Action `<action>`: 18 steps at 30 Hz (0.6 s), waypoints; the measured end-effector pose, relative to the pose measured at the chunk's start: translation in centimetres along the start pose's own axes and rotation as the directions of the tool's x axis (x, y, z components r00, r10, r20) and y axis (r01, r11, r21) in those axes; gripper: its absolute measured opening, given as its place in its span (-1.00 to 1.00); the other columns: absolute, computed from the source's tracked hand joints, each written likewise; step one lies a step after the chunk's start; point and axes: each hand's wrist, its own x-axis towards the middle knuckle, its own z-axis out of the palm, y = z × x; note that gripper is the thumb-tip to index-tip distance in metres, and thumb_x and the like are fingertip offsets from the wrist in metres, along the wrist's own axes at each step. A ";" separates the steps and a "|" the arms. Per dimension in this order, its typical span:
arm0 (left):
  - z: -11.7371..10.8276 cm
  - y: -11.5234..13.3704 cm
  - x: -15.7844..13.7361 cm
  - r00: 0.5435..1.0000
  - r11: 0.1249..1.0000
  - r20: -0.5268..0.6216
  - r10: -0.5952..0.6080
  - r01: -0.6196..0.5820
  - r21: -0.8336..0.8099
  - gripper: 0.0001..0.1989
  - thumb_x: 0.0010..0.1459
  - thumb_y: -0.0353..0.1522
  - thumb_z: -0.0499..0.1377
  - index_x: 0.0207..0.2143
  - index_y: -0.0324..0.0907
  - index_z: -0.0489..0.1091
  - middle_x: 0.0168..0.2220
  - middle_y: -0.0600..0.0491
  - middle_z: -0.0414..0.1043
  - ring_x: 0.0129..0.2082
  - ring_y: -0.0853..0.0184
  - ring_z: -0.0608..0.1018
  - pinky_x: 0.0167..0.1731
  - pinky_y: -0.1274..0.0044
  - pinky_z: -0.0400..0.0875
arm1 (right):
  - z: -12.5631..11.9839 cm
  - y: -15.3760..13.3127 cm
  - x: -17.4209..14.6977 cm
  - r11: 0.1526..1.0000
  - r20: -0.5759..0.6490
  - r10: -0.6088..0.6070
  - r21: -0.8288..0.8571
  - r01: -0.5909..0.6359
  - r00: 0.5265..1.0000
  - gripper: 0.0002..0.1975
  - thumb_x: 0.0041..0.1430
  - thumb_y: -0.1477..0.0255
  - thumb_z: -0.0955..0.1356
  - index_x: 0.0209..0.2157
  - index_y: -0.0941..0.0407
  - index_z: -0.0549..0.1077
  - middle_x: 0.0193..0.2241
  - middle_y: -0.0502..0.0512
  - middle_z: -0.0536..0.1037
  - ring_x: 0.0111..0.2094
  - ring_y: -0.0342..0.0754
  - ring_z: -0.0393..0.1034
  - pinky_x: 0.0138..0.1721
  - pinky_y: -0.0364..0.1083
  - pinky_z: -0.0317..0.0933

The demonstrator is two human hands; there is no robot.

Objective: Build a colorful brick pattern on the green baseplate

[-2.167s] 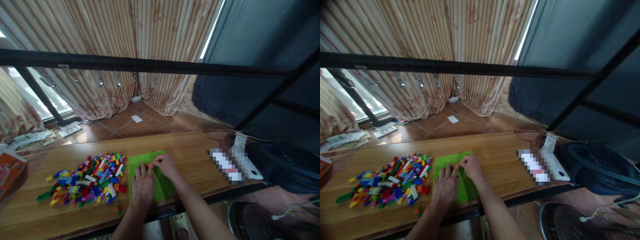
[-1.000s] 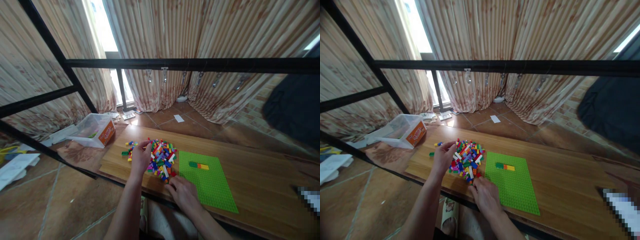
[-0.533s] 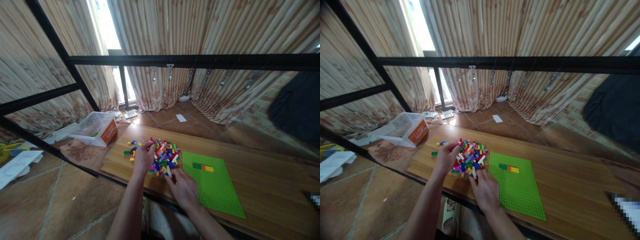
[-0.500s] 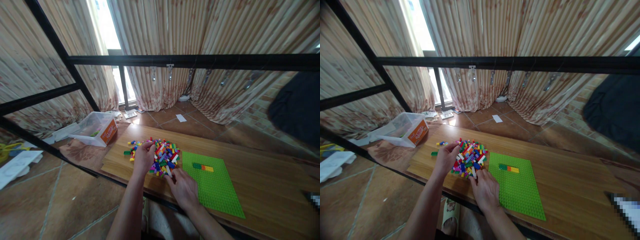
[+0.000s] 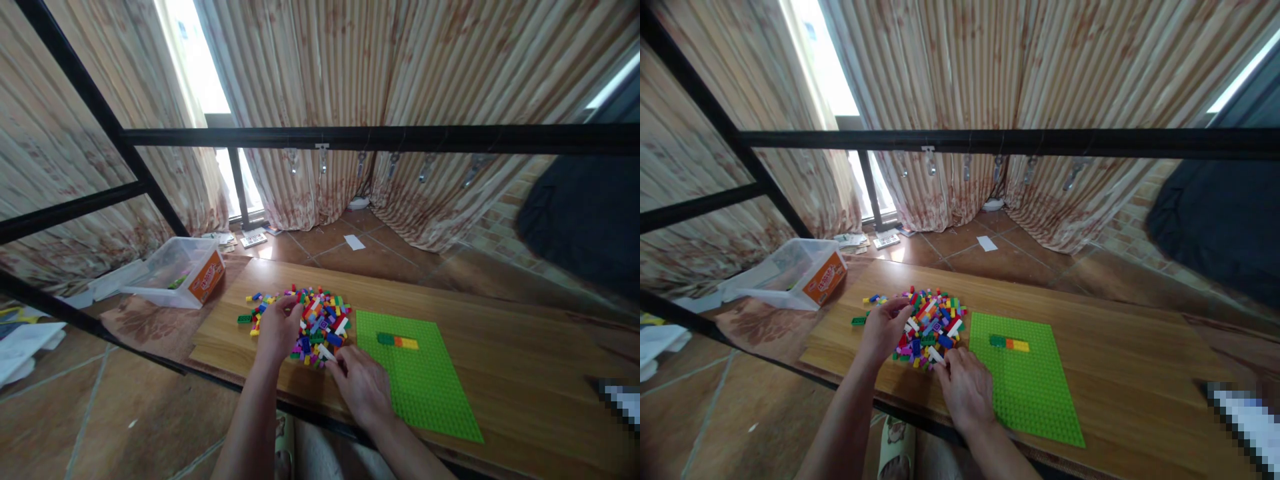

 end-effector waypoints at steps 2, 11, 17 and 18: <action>0.2 0.0 0.0 1.000 0.997 0.000 0.006 -0.006 0.074 -0.80 0.06 -0.34 0.15 -0.27 -0.17 0.51 -0.38 0.04 0.52 -0.34 0.30 0.51 -0.29 0.52 0.33 | -0.4 0.0 0.1 0.999 0.013 0.019 0.036 -0.020 1.000 -0.80 0.19 0.25 0.33 -0.44 0.06 0.40 -0.46 -0.03 0.48 -0.38 -0.05 0.38 -0.35 -0.10 0.06; 3.0 1.0 -0.8 0.994 0.863 0.069 0.086 -0.109 0.492 -0.71 0.03 -0.37 0.19 -0.13 -0.19 0.42 -0.15 -0.12 0.44 -0.09 0.14 0.44 -0.11 0.42 0.28 | -1.8 1.2 0.5 0.976 -0.061 0.033 0.217 -0.019 0.998 -0.72 0.28 0.27 0.22 -0.43 0.07 0.45 -0.45 0.00 0.51 -0.39 -0.07 0.41 -0.33 -0.11 0.11; 2.6 1.3 -0.7 0.999 0.978 0.038 -0.010 0.002 0.207 -0.78 0.05 -0.40 0.16 -0.21 -0.19 0.45 -0.20 -0.09 0.45 -0.14 0.19 0.45 -0.15 0.44 0.29 | -3.0 2.2 1.2 0.928 -0.127 0.080 0.372 -0.028 0.989 -0.70 0.26 0.27 0.22 -0.45 0.09 0.46 -0.49 0.03 0.51 -0.45 -0.08 0.38 -0.37 -0.11 0.13; 2.3 1.3 -0.8 0.994 0.997 0.077 -0.072 0.071 0.021 -0.80 0.03 -0.37 0.18 -0.24 -0.19 0.46 -0.25 -0.06 0.46 -0.17 0.20 0.46 -0.17 0.45 0.30 | -3.2 2.3 1.4 0.907 -0.126 0.102 0.419 -0.040 0.987 -0.69 0.25 0.26 0.22 -0.44 0.09 0.47 -0.48 0.04 0.51 -0.46 -0.08 0.37 -0.38 -0.11 0.13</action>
